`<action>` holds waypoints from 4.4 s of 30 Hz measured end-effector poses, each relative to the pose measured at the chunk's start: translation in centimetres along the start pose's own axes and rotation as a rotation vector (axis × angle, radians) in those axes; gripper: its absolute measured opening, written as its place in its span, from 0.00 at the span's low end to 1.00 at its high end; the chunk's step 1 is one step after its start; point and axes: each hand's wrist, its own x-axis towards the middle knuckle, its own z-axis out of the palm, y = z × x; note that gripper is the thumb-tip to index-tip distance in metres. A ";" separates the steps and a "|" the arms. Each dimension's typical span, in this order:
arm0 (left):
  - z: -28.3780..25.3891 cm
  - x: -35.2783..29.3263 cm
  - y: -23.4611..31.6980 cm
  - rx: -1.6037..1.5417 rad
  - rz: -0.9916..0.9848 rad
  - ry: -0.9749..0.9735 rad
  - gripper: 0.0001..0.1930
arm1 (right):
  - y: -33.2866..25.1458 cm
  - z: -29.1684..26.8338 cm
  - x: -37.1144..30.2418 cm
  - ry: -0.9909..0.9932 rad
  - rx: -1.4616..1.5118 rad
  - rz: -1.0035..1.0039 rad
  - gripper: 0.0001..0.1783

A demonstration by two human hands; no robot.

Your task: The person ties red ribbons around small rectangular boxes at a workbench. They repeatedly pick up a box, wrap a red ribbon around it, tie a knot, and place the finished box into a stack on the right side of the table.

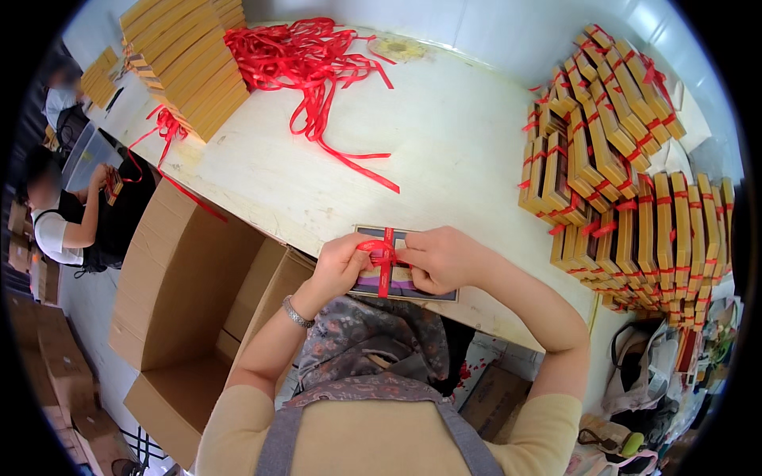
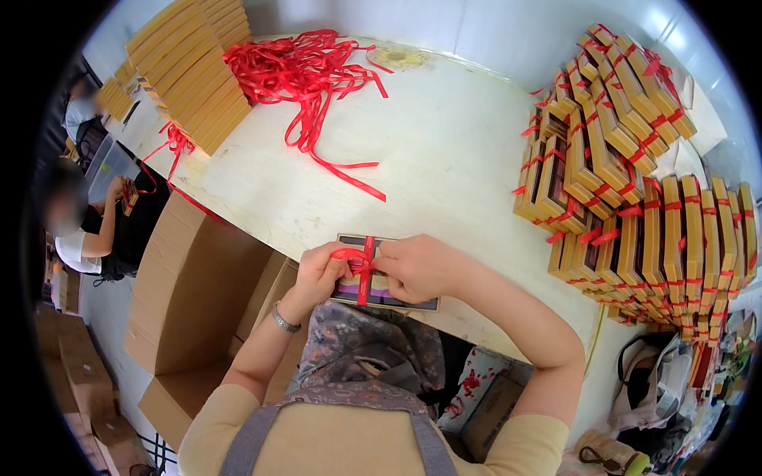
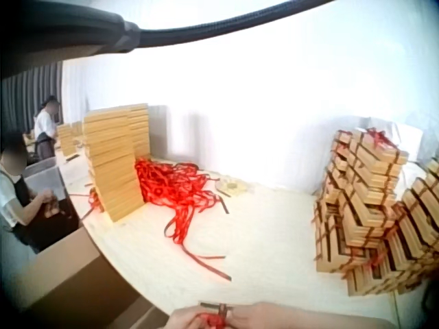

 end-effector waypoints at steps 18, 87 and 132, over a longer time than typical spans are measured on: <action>-2.6 0.8 5.0 0.998 0.265 -0.216 0.09 | -1.7 0.2 0.9 -0.132 -0.163 0.004 0.10; 0.9 2.8 1.2 0.329 0.153 -0.126 0.10 | -9.0 4.2 -1.3 0.431 0.111 0.710 0.07; 3.9 0.6 2.7 0.674 0.042 0.207 0.12 | -4.7 7.2 1.1 0.699 -0.117 0.770 0.06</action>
